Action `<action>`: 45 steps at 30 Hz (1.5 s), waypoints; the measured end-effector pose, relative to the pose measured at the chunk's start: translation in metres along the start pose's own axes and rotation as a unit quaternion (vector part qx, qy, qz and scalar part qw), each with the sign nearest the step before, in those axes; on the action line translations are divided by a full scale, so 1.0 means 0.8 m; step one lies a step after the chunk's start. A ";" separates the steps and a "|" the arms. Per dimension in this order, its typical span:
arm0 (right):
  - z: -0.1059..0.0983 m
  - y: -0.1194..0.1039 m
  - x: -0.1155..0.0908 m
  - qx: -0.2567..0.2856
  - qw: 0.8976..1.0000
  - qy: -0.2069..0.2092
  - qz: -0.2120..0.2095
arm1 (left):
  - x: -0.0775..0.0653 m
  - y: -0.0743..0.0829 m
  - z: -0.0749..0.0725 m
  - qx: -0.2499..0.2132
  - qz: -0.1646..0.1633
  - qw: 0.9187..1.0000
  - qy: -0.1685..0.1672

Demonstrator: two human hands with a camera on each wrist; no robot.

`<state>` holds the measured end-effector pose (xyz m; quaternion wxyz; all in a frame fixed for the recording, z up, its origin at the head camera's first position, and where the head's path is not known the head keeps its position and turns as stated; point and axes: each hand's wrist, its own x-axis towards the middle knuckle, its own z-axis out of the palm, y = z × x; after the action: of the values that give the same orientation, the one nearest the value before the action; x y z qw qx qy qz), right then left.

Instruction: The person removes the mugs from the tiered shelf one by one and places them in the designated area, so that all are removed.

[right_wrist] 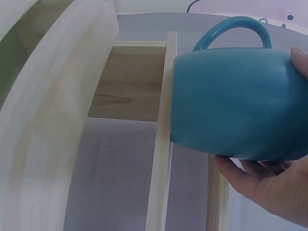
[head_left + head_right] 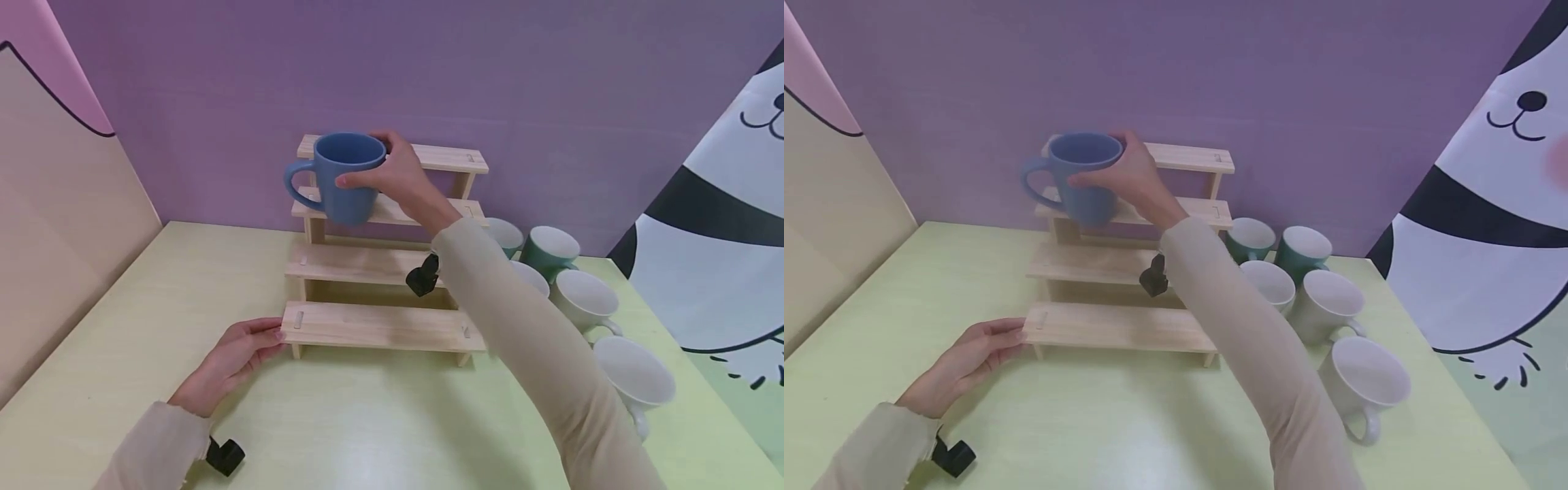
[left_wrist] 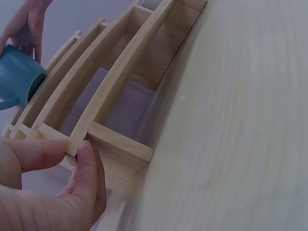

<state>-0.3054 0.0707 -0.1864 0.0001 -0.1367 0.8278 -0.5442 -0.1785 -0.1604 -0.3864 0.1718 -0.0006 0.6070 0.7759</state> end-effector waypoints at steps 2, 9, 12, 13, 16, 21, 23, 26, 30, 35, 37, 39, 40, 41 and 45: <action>-0.004 0.001 -0.004 -0.001 1.000 0.001 -0.002 | 0.000 0.001 0.000 0.001 0.002 1.000 -0.003; -0.019 0.004 -0.022 -0.019 1.000 0.009 0.004 | 0.004 0.001 -0.001 0.000 0.001 1.000 0.003; -0.027 0.006 -0.030 -0.022 1.000 0.013 0.007 | 0.005 0.001 -0.002 -0.003 0.003 1.000 0.000; -0.030 0.007 -0.032 -0.023 1.000 0.014 0.006 | 0.006 0.001 -0.002 -0.004 0.002 1.000 0.001; -0.039 0.009 -0.040 -0.029 0.999 0.018 0.006 | 0.006 0.003 -0.004 -0.004 0.001 1.000 0.000; -0.052 0.016 -0.052 -0.033 0.999 0.019 0.004 | 0.006 0.004 -0.005 0.001 -0.003 1.000 0.001; -0.056 0.019 -0.057 -0.031 0.999 0.019 0.002 | 0.006 0.004 -0.005 -0.002 -0.004 1.000 0.002; -0.063 0.022 -0.066 -0.040 0.999 0.021 0.005 | 0.008 0.004 -0.007 -0.004 -0.005 1.000 0.002; -0.073 0.028 -0.080 -0.042 0.999 0.023 0.012 | 0.009 0.004 -0.008 0.001 -0.003 1.000 0.000; -0.085 0.036 -0.102 -0.041 0.999 0.027 0.020 | 0.010 0.004 -0.009 0.005 -0.001 1.000 -0.002; -0.091 0.039 -0.111 -0.046 0.998 0.027 0.023 | 0.010 0.004 -0.010 0.005 -0.002 1.000 -0.001; -0.097 0.043 -0.119 -0.051 0.998 0.028 0.026 | 0.011 0.003 -0.011 0.006 -0.002 1.000 -0.002; -0.101 0.045 -0.123 -0.051 0.998 0.028 0.026 | 0.011 0.003 -0.011 0.006 -0.001 1.000 -0.004; -0.105 0.047 -0.127 -0.051 0.998 0.029 0.025 | 0.011 0.002 -0.012 0.006 -0.001 1.000 -0.005; -0.118 0.056 -0.142 -0.065 0.997 0.025 0.021 | 0.012 0.002 -0.013 0.004 0.000 1.000 -0.007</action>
<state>-0.2202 0.1981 -0.2048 -0.0179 -0.1056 0.8640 -0.4920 -0.1903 -0.1682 -0.3902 0.1765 0.0057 0.6089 0.7734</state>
